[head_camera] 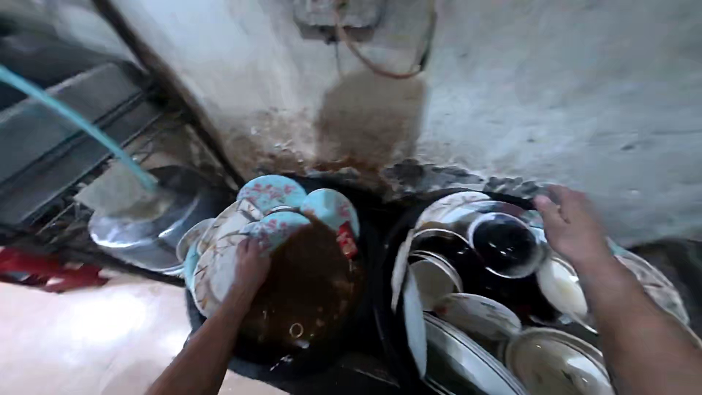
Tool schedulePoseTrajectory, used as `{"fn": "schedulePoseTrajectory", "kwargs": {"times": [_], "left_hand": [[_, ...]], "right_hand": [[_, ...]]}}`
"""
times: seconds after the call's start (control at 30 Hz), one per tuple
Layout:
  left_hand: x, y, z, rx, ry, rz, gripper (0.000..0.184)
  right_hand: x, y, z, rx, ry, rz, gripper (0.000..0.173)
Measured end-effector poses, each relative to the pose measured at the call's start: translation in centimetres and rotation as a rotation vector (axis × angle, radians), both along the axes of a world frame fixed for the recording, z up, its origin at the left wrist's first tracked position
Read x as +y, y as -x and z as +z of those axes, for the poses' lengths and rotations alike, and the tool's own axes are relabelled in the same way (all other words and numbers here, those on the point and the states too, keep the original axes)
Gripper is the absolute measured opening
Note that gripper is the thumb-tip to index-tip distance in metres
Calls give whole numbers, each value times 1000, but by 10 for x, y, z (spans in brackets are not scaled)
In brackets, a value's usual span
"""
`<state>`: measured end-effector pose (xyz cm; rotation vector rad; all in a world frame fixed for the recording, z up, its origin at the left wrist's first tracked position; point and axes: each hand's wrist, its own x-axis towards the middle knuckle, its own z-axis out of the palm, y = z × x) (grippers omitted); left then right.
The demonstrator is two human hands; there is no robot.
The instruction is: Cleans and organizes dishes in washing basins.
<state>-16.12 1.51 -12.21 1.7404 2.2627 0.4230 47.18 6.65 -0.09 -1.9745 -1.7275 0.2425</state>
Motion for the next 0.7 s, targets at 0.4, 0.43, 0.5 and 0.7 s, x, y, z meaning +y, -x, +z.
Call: {"fn": "schedulePoseTrajectory", "kwargs": {"times": [0.4, 0.43, 0.5, 0.7], "left_hand": [[60, -3, -14, -165, 163, 181, 75], [47, -1, -13, -211, 165, 197, 75], [21, 4, -20, -275, 218, 234, 71], [-27, 12, -9, -394, 187, 323, 58]], "right_hand": [[-74, 326, -48, 289, 494, 514, 43], [-70, 344, -66, 320, 579, 512, 45], [-62, 378, -101, 318, 696, 487, 48], [-55, 437, -159, 244, 757, 270, 48]]}}
